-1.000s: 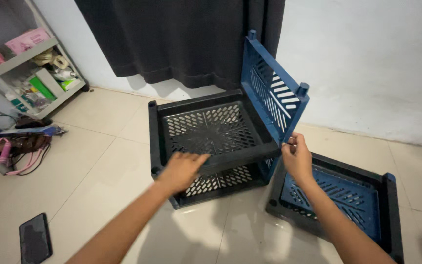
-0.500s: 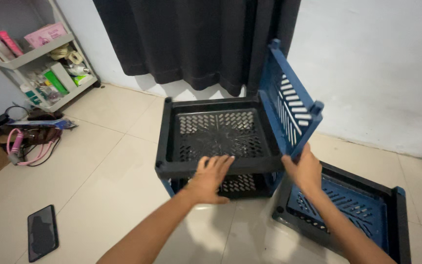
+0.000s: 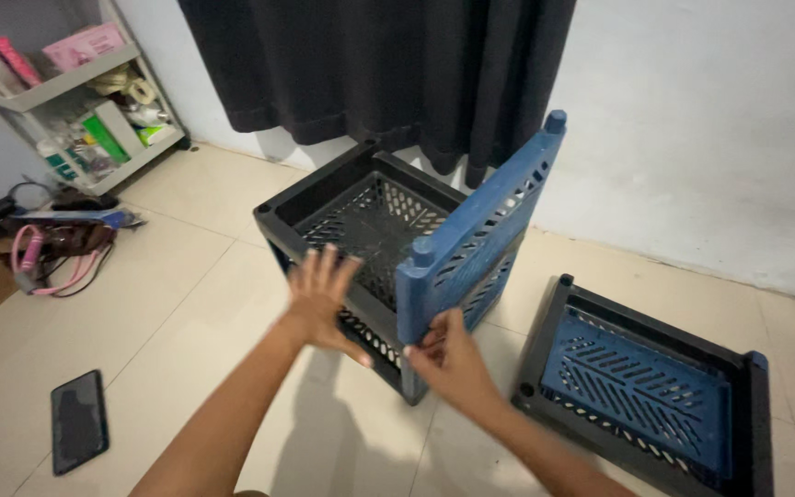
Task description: The person assembles a stack of plastic crates by inserting blue side panels into black base frames. They handle each crate individually, fitting the panels into place, then lift and stack the completed crates on top of one another.
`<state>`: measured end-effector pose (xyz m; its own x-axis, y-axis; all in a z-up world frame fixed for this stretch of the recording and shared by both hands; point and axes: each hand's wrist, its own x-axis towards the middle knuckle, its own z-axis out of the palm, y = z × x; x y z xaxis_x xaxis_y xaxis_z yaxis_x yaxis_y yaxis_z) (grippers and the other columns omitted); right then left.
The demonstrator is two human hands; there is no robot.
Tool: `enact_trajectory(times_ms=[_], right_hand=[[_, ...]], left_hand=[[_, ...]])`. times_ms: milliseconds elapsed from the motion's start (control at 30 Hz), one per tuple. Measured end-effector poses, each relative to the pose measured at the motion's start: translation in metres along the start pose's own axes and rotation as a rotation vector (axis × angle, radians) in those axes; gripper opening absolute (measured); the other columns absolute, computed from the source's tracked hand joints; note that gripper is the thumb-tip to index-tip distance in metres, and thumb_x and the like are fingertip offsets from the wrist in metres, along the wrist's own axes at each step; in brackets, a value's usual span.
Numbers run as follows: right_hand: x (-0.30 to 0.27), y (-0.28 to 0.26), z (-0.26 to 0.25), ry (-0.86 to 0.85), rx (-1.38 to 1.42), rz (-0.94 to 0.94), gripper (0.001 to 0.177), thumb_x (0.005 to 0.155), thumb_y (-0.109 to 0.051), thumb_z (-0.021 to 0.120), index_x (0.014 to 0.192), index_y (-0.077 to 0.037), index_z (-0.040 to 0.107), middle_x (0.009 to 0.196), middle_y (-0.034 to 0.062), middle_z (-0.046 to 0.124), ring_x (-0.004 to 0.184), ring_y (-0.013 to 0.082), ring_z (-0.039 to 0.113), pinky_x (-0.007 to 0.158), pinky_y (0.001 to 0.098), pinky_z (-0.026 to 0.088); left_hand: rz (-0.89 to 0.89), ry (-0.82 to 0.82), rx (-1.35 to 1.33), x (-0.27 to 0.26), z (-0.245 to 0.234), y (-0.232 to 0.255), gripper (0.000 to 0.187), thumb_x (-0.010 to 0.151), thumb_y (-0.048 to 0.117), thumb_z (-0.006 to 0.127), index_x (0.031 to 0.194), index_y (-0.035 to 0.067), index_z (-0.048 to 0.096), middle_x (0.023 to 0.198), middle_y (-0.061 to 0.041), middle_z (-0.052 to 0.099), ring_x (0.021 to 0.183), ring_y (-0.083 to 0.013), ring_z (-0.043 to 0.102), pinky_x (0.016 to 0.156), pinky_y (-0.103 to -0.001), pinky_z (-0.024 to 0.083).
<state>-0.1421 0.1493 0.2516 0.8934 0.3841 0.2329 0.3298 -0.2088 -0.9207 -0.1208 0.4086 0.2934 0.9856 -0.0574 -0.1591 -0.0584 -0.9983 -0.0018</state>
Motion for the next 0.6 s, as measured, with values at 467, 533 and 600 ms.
enact_trajectory(times_ms=[467, 533, 600], right_hand=[[0.011, -0.028, 0.027, 0.476, -0.106, 0.034, 0.051, 0.065, -0.034, 0.093, 0.073, -0.008, 0.05, 0.062, 0.0012, 0.055, 0.056, 0.0092, 0.053, 0.051, 0.0267, 0.046], [0.013, -0.024, 0.022, 0.468, -0.121, 0.009, 0.051, 0.065, -0.033, 0.093, 0.071, -0.008, 0.049, 0.061, 0.0012, 0.053, 0.055, 0.0093, 0.051, 0.05, 0.0268, 0.043], [0.014, -0.019, 0.019, 0.457, -0.117, 0.005, 0.052, 0.064, -0.031, 0.094, 0.069, -0.008, 0.048, 0.059, 0.0014, 0.052, 0.054, 0.0099, 0.048, 0.049, 0.0271, 0.04]], left_hand=[[0.105, 0.358, -0.384, -0.019, 0.057, 0.093, 0.047, 0.076, 0.033, 0.081, 0.112, 0.004, 0.072, 0.146, -0.016, 0.043, 0.154, -0.0441, 0.007, 0.112, -0.081, 0.015], [0.107, 0.332, -0.399, -0.02, 0.055, 0.096, 0.042, 0.078, 0.034, 0.08, 0.109, 0.006, 0.074, 0.143, -0.015, 0.044, 0.153, -0.0446, 0.007, 0.111, -0.081, 0.014], [0.103, 0.369, -0.463, -0.022, 0.053, 0.099, 0.048, 0.074, 0.033, 0.082, 0.114, 0.008, 0.073, 0.141, -0.015, 0.046, 0.152, -0.0442, 0.009, 0.109, -0.082, 0.014]])
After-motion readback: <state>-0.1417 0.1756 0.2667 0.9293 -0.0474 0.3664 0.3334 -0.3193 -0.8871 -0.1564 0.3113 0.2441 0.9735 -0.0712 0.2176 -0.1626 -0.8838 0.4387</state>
